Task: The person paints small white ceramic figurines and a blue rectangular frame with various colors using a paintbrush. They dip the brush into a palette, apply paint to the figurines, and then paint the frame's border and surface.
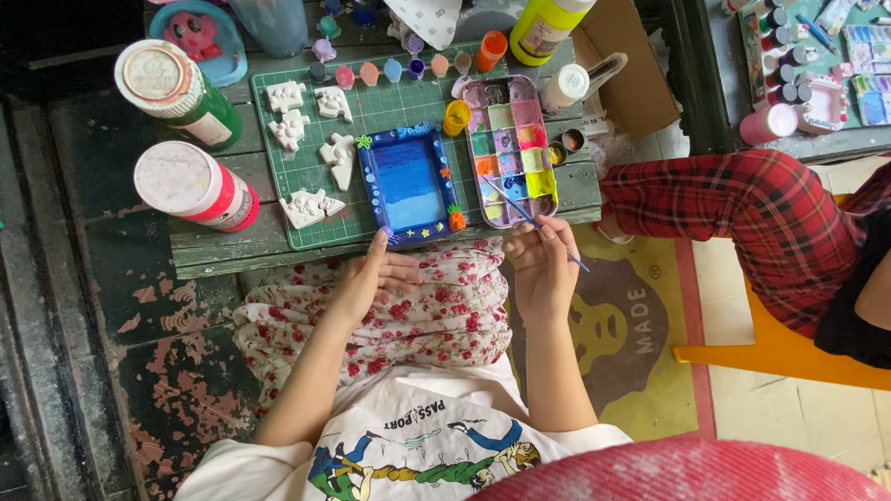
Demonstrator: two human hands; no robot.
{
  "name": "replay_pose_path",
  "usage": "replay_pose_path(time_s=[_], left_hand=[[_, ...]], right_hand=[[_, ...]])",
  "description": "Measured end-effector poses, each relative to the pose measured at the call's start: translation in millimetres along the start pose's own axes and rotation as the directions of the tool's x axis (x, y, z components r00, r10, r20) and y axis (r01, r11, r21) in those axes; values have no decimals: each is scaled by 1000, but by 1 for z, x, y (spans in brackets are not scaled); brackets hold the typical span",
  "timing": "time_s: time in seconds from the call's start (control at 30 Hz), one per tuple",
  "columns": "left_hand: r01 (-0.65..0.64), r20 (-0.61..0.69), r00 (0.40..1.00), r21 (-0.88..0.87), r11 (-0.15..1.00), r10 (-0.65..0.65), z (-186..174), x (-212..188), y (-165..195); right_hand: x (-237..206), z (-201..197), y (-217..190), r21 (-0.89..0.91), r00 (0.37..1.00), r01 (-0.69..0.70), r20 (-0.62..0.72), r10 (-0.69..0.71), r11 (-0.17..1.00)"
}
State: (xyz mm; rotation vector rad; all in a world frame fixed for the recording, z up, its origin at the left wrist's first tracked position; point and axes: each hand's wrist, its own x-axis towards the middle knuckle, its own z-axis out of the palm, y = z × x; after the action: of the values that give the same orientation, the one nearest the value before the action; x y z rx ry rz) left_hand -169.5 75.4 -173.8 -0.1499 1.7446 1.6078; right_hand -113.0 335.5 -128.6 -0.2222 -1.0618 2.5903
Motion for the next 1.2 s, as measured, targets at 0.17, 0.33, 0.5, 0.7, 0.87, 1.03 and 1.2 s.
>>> replay_pose_path(time_s=[0.17, 0.33, 0.5, 0.7, 0.87, 1.03, 1.2], left_hand=[[-26, -1, 1000, -169, 985, 26, 9, 4, -11], [-64, 7, 998, -175, 982, 66, 10, -1, -7], [-7, 55, 998, -134, 991, 15, 11, 1, -2], [-228, 251, 944, 17, 974, 216, 30, -24, 21], [-540, 101, 767, -433, 722, 634, 67, -55, 46], [-772, -143, 632, -207, 601, 762, 57, -66, 58], [-800, -258, 599, -225, 556, 758, 18, -73, 49]], right_hand=[[-5, -2, -7, -38, 1000, -14, -24, 13, 999], [-8, -6, -11, -77, 1000, -5, 19, 7, 997], [-14, -1, -11, 7, 999, 8, 48, -8, 1000], [-23, 3, -15, 22, 997, -66, 49, 65, 998], [-52, 8, 40, -4, 980, -158, 122, 157, 987], [-70, 26, 66, 19, 953, -291, 90, 288, 956], [-57, 71, 41, -533, 869, 131, 468, 162, 836]])
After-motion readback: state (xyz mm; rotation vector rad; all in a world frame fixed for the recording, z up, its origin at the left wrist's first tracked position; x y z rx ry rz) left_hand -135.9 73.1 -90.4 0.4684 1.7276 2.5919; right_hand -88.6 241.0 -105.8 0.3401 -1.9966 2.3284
